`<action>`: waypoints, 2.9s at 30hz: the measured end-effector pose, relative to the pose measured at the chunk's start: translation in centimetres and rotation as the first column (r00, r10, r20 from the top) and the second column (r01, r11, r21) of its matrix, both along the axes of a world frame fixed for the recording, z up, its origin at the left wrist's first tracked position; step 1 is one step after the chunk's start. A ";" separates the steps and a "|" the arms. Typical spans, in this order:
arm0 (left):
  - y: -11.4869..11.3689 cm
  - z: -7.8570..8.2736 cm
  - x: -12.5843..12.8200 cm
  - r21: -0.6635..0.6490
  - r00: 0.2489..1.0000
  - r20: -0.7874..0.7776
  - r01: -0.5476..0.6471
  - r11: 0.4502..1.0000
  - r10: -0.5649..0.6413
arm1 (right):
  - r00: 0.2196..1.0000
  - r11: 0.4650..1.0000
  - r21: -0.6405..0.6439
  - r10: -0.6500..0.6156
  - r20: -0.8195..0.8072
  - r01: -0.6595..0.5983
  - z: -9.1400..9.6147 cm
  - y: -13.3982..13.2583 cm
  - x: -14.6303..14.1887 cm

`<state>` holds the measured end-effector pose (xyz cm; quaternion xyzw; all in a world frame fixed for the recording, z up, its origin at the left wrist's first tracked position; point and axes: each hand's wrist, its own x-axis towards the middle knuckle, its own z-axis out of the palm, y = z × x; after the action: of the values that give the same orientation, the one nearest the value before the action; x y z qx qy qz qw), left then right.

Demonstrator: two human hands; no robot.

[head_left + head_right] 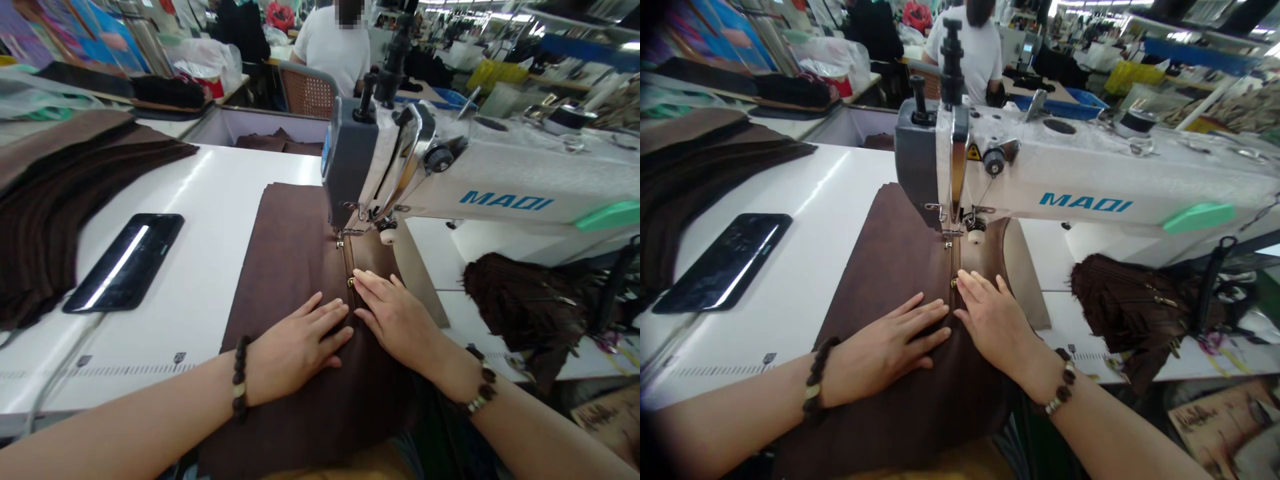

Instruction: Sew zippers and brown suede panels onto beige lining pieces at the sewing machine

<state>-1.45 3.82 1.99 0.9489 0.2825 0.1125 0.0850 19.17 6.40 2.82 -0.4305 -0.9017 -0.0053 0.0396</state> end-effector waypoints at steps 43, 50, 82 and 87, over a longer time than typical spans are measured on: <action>6.4 -0.2 -0.2 0.006 0.997 0.025 -0.074 0.997 0.074 | 0.999 0.999 -0.033 0.018 0.034 -0.017 2.7 6.9 -1.6; 6.4 0.1 -0.1 0.013 0.997 -0.017 -0.074 0.997 0.074 | 0.998 0.998 -0.062 -0.027 0.061 0.031 2.8 6.5 -1.7; 10.3 0.0 -0.1 0.147 0.998 -0.019 -0.057 0.988 0.061 | 0.992 0.995 0.028 -0.089 -0.092 0.092 0.1 9.3 -1.0; 10.5 -0.1 -0.2 0.112 0.997 -0.022 -0.075 0.991 0.078 | 0.992 0.994 0.021 -0.109 -0.069 0.111 -0.1 9.6 -0.9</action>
<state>-1.65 14.28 1.91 0.9420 0.3131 0.1188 0.0241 18.25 15.98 2.69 -0.4789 -0.8746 -0.0042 0.0751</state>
